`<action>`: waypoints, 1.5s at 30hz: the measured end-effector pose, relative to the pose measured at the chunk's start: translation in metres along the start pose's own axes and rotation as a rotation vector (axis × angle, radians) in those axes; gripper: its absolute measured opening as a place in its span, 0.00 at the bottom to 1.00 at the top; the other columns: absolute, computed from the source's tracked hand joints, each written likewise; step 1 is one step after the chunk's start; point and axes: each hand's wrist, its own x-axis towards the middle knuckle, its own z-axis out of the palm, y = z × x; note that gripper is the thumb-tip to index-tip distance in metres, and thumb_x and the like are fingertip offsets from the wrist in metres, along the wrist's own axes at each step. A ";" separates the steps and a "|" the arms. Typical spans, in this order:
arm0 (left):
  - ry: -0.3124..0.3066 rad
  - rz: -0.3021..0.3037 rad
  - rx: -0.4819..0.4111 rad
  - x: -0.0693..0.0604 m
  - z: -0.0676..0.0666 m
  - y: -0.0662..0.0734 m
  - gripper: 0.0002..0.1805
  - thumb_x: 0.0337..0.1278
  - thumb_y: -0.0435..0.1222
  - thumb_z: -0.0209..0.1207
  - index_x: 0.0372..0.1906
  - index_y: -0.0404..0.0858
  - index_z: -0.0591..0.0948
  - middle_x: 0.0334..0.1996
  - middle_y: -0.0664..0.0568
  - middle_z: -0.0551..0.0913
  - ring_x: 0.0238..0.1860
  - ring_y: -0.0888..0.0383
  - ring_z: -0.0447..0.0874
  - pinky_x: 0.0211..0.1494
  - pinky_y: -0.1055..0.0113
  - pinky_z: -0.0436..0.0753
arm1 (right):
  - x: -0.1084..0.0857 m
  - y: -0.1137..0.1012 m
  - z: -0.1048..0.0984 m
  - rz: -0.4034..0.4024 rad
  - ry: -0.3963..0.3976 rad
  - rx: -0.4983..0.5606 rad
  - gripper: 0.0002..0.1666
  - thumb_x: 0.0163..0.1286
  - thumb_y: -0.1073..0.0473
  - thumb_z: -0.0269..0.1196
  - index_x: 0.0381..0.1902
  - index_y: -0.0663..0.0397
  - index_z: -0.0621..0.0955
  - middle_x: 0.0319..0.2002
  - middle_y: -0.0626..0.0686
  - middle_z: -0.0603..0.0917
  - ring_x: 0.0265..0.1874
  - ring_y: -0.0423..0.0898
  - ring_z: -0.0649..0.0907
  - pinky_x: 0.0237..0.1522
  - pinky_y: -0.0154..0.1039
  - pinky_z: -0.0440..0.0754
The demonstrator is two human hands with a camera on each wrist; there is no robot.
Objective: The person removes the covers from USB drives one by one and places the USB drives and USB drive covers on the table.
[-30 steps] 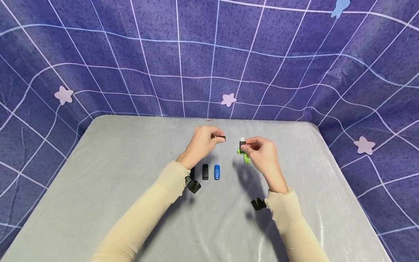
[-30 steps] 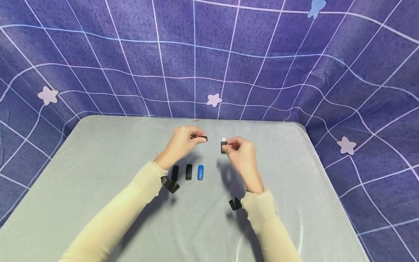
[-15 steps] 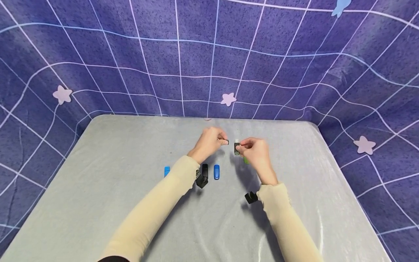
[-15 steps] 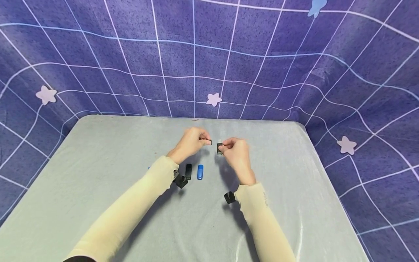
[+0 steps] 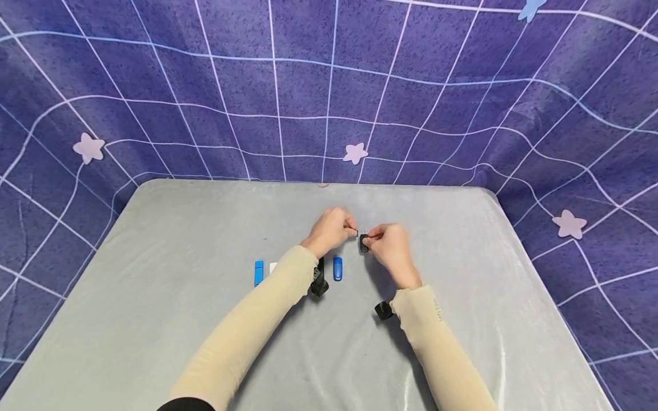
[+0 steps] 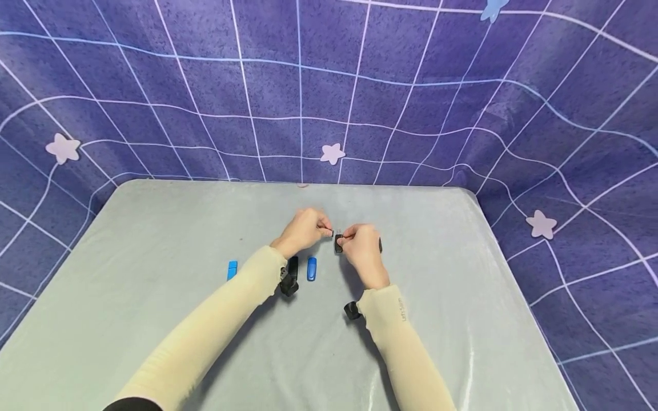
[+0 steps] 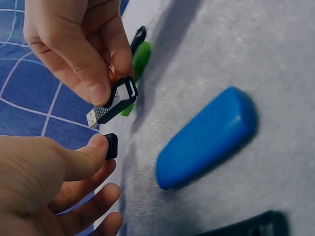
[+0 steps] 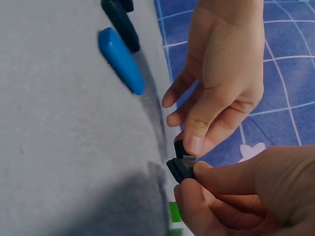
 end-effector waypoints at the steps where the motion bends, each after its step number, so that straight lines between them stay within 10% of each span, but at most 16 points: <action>1: -0.003 -0.005 0.008 0.000 0.002 -0.001 0.02 0.59 0.36 0.72 0.36 0.42 0.90 0.36 0.54 0.90 0.38 0.58 0.85 0.47 0.62 0.84 | 0.000 0.001 0.002 0.004 0.000 -0.011 0.05 0.62 0.67 0.73 0.34 0.65 0.87 0.27 0.60 0.90 0.20 0.46 0.88 0.21 0.30 0.79; 15: -0.038 -0.079 0.102 0.003 0.007 -0.001 0.04 0.63 0.39 0.71 0.33 0.44 0.90 0.37 0.54 0.91 0.42 0.55 0.87 0.50 0.58 0.84 | 0.002 0.002 0.012 0.023 0.033 -0.200 0.04 0.67 0.63 0.71 0.35 0.60 0.90 0.34 0.58 0.90 0.27 0.50 0.87 0.29 0.41 0.84; 45: -0.048 -0.011 0.162 0.006 0.015 -0.005 0.06 0.70 0.41 0.64 0.38 0.47 0.90 0.41 0.56 0.89 0.47 0.55 0.85 0.53 0.58 0.83 | 0.000 0.004 0.014 -0.075 0.071 -0.263 0.03 0.65 0.65 0.71 0.31 0.58 0.90 0.30 0.55 0.91 0.29 0.53 0.87 0.31 0.43 0.84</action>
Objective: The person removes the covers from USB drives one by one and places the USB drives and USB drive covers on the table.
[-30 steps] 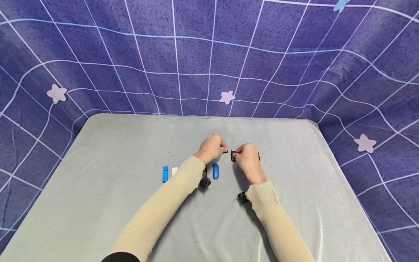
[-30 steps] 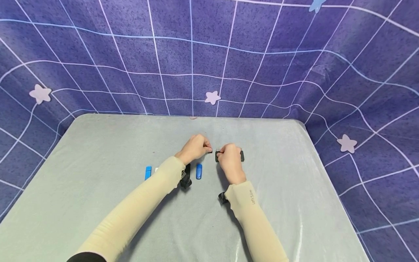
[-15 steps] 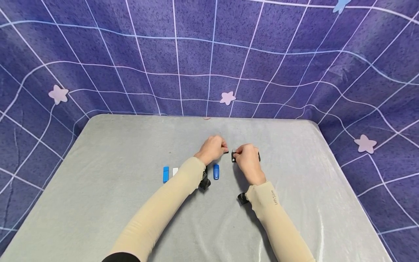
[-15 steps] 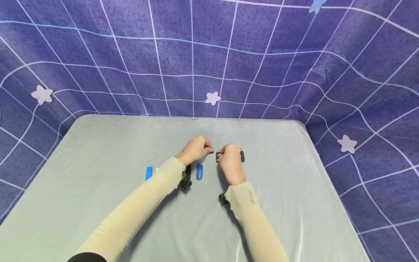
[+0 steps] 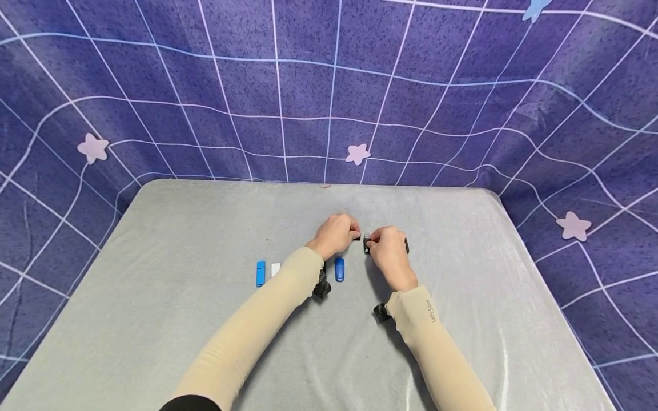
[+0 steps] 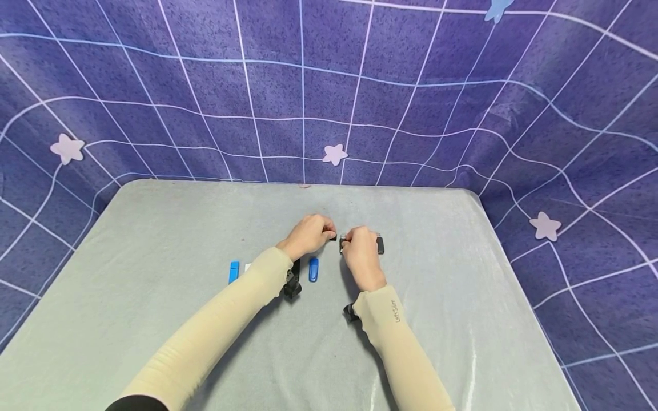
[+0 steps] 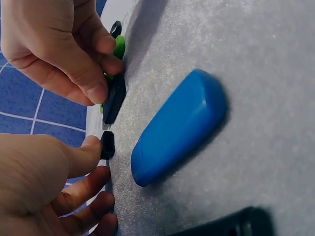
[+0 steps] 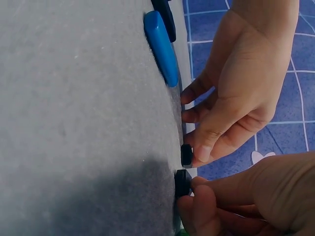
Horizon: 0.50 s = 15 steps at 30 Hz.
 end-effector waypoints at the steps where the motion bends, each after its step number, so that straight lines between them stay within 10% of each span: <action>1: 0.000 -0.001 0.002 0.000 -0.001 0.001 0.07 0.70 0.41 0.64 0.38 0.47 0.90 0.41 0.56 0.89 0.46 0.55 0.85 0.53 0.58 0.83 | 0.001 0.000 -0.001 -0.003 0.001 -0.004 0.03 0.65 0.65 0.71 0.31 0.58 0.90 0.30 0.55 0.90 0.29 0.53 0.87 0.31 0.43 0.83; 15: 0.039 0.081 0.031 -0.007 -0.005 0.001 0.11 0.74 0.42 0.60 0.47 0.41 0.89 0.45 0.50 0.89 0.48 0.52 0.86 0.54 0.58 0.84 | -0.005 -0.001 -0.008 -0.011 -0.013 0.055 0.04 0.68 0.68 0.68 0.37 0.62 0.89 0.36 0.59 0.90 0.29 0.50 0.86 0.29 0.39 0.82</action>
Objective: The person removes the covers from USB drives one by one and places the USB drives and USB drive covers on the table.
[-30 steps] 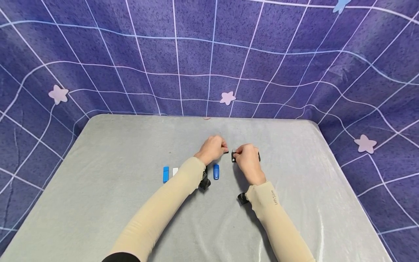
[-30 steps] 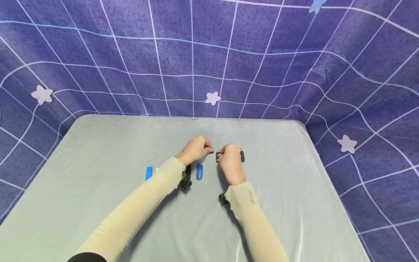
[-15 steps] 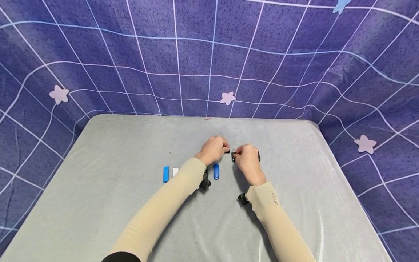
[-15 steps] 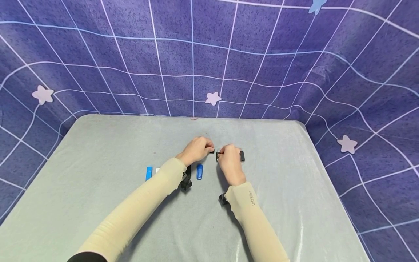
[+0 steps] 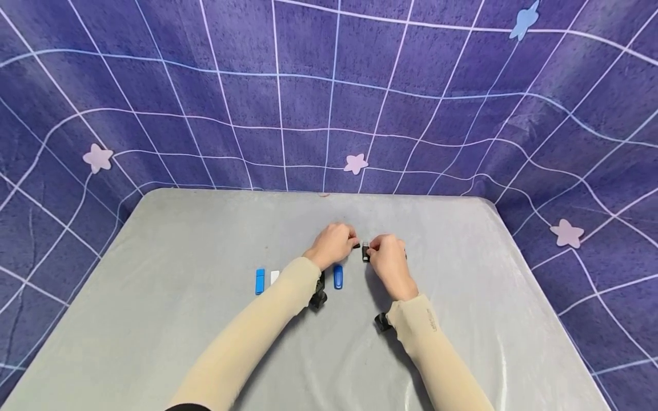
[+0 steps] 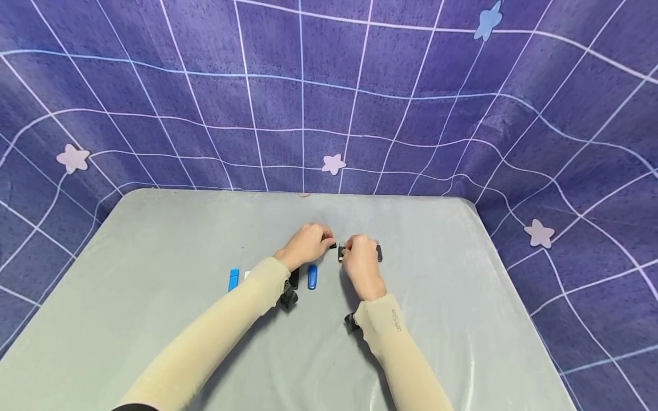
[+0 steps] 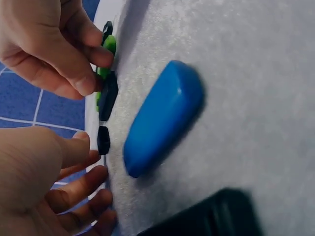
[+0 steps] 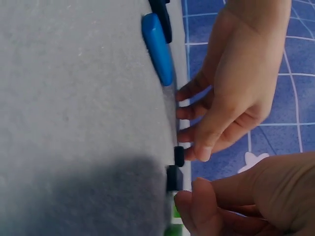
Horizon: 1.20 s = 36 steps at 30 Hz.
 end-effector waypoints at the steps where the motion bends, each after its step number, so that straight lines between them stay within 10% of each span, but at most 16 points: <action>1: 0.003 0.008 0.000 -0.003 0.000 -0.001 0.11 0.74 0.42 0.60 0.48 0.40 0.88 0.46 0.49 0.89 0.50 0.51 0.86 0.56 0.57 0.83 | -0.002 0.001 -0.001 -0.011 0.007 0.006 0.04 0.68 0.68 0.67 0.37 0.62 0.89 0.36 0.59 0.90 0.30 0.51 0.87 0.29 0.40 0.82; 12: -0.020 0.066 0.056 -0.037 -0.025 -0.013 0.21 0.72 0.48 0.61 0.58 0.39 0.83 0.57 0.46 0.85 0.58 0.47 0.84 0.61 0.53 0.82 | -0.024 0.011 -0.032 -0.242 0.070 0.014 0.17 0.68 0.61 0.70 0.50 0.67 0.85 0.47 0.64 0.89 0.47 0.60 0.88 0.53 0.54 0.85; 22: 0.114 0.081 0.090 -0.094 -0.051 -0.025 0.32 0.67 0.57 0.63 0.65 0.41 0.79 0.63 0.45 0.81 0.64 0.43 0.79 0.65 0.43 0.78 | -0.051 0.016 -0.055 -0.438 0.087 -0.059 0.31 0.68 0.56 0.71 0.63 0.67 0.78 0.59 0.66 0.84 0.59 0.64 0.82 0.65 0.58 0.77; 36: 0.302 -0.055 0.223 -0.182 -0.052 -0.032 0.59 0.49 0.74 0.60 0.81 0.46 0.59 0.78 0.39 0.63 0.80 0.33 0.51 0.76 0.31 0.55 | -0.083 0.017 -0.055 -0.440 0.181 -0.173 0.53 0.60 0.38 0.74 0.73 0.63 0.71 0.70 0.74 0.70 0.70 0.75 0.69 0.70 0.69 0.67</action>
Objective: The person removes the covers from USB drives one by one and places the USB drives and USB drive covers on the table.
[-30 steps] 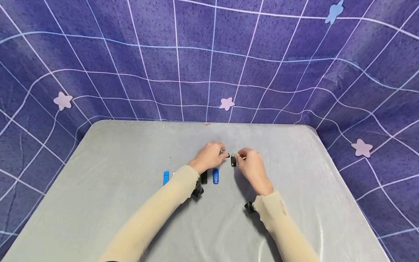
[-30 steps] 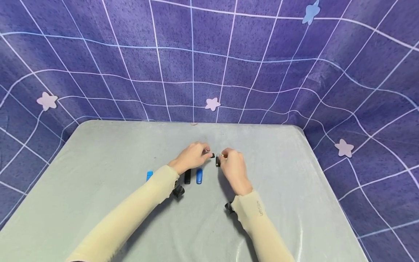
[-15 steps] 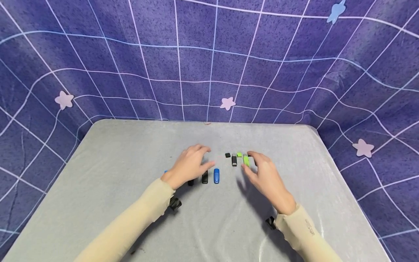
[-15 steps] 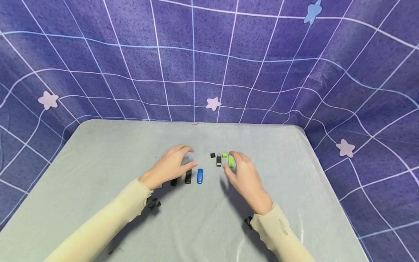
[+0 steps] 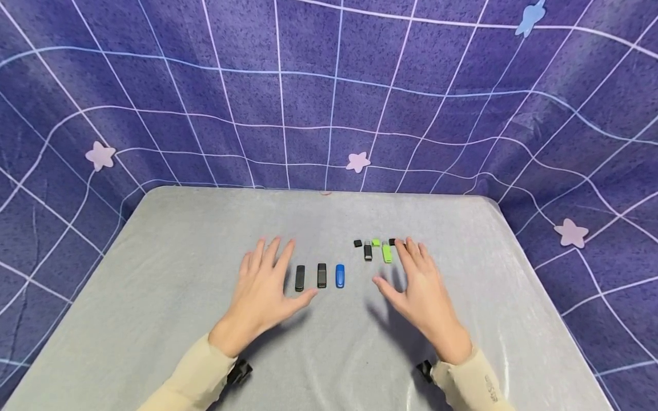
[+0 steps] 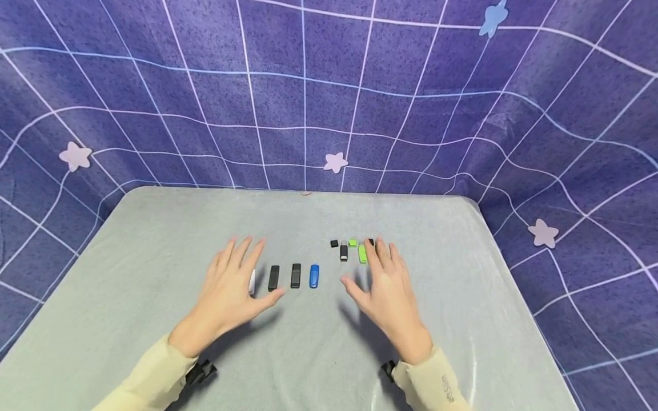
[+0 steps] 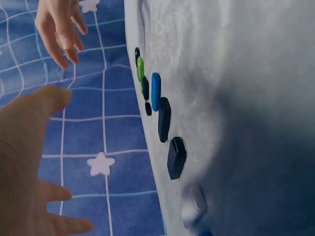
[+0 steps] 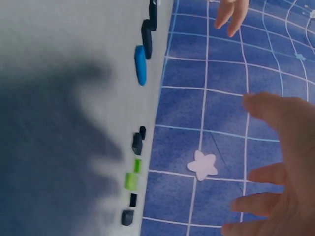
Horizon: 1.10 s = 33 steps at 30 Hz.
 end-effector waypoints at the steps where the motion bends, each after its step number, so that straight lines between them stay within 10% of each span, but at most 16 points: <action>1: 0.007 -0.005 0.007 -0.004 -0.001 0.000 0.60 0.48 0.74 0.60 0.81 0.47 0.58 0.78 0.39 0.62 0.81 0.33 0.49 0.76 0.30 0.55 | -0.002 0.000 0.002 -0.003 -0.003 -0.011 0.55 0.59 0.37 0.74 0.75 0.61 0.69 0.72 0.74 0.68 0.71 0.75 0.68 0.70 0.69 0.67; 14: -0.026 -0.055 0.024 -0.037 0.003 -0.007 0.64 0.46 0.78 0.58 0.84 0.52 0.50 0.83 0.40 0.48 0.83 0.33 0.36 0.77 0.28 0.45 | -0.016 -0.023 0.040 -0.046 -0.197 0.001 0.65 0.60 0.29 0.70 0.81 0.58 0.58 0.79 0.71 0.53 0.76 0.71 0.60 0.69 0.65 0.69; 23: -0.059 -0.081 0.042 -0.053 0.007 -0.019 0.64 0.45 0.78 0.59 0.83 0.49 0.55 0.81 0.37 0.55 0.82 0.31 0.40 0.76 0.28 0.46 | -0.012 -0.039 0.056 -0.058 -0.363 0.026 0.59 0.65 0.31 0.68 0.80 0.60 0.61 0.76 0.72 0.61 0.74 0.71 0.65 0.67 0.64 0.72; 33: -0.074 -0.095 0.065 -0.066 -0.007 -0.035 0.63 0.47 0.78 0.58 0.82 0.46 0.56 0.80 0.34 0.56 0.81 0.29 0.40 0.75 0.26 0.45 | 0.011 -0.055 0.063 -0.098 -0.349 0.040 0.38 0.71 0.47 0.68 0.68 0.68 0.75 0.62 0.69 0.80 0.60 0.62 0.83 0.61 0.53 0.82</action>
